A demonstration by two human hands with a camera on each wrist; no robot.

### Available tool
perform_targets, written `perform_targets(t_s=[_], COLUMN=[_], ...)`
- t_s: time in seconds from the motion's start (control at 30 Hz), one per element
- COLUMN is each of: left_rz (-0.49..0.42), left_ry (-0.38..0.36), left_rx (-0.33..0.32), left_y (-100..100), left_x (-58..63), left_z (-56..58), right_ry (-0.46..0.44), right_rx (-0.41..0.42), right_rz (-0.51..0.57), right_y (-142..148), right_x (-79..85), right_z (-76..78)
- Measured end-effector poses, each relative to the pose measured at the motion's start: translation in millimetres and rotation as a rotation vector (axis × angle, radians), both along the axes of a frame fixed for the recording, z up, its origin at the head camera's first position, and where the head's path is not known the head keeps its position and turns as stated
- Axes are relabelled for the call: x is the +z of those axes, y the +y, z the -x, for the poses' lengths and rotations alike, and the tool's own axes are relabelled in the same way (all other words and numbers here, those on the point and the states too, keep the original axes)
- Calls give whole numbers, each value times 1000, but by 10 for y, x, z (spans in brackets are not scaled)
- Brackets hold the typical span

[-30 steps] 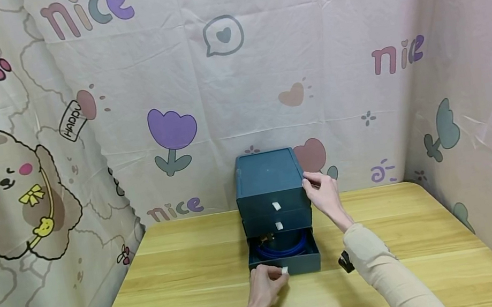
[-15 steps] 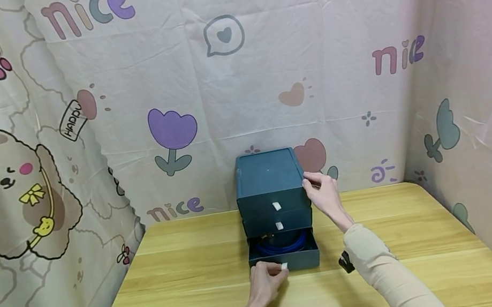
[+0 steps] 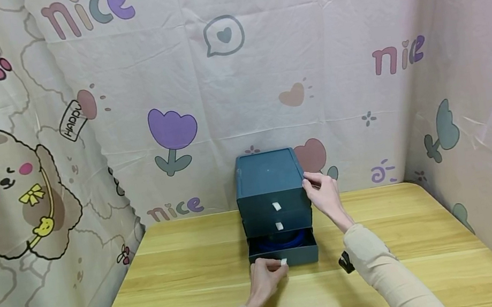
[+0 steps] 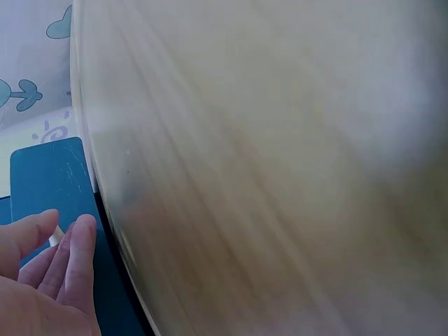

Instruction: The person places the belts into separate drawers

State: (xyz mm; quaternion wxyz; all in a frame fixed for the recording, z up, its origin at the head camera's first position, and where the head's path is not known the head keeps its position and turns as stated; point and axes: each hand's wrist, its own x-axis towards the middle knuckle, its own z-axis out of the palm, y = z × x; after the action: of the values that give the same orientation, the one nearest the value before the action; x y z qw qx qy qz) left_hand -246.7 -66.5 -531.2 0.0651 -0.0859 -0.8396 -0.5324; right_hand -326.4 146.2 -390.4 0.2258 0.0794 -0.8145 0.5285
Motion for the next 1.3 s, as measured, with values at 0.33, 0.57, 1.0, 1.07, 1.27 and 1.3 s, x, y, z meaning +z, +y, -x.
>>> perform_targets(t_s=[0.33,0.57,1.0,1.07,1.27,1.3], left_rz=[-17,-42,-66,-70,-98,-106], left_ry=[-15,-17,-73,-69,-73,-82], left_rx=[24,19,80,88,110,116], left_y=[29,42,87,92,110,114], left_x=[-4,-10,-3,-1,-2,-4], left_z=[42,61,99,105,143,152], right_ry=[3,7,8,5,2,2], right_rx=[-5,-1,-13,-14,-13,-13], right_rz=[5,5,2,1,-3,-4], right_y=[1,1,-6,-6,-10,-11], right_x=[-5,-12,-13,-12,-11,-11], right_z=[7,11,10,7,4,4])
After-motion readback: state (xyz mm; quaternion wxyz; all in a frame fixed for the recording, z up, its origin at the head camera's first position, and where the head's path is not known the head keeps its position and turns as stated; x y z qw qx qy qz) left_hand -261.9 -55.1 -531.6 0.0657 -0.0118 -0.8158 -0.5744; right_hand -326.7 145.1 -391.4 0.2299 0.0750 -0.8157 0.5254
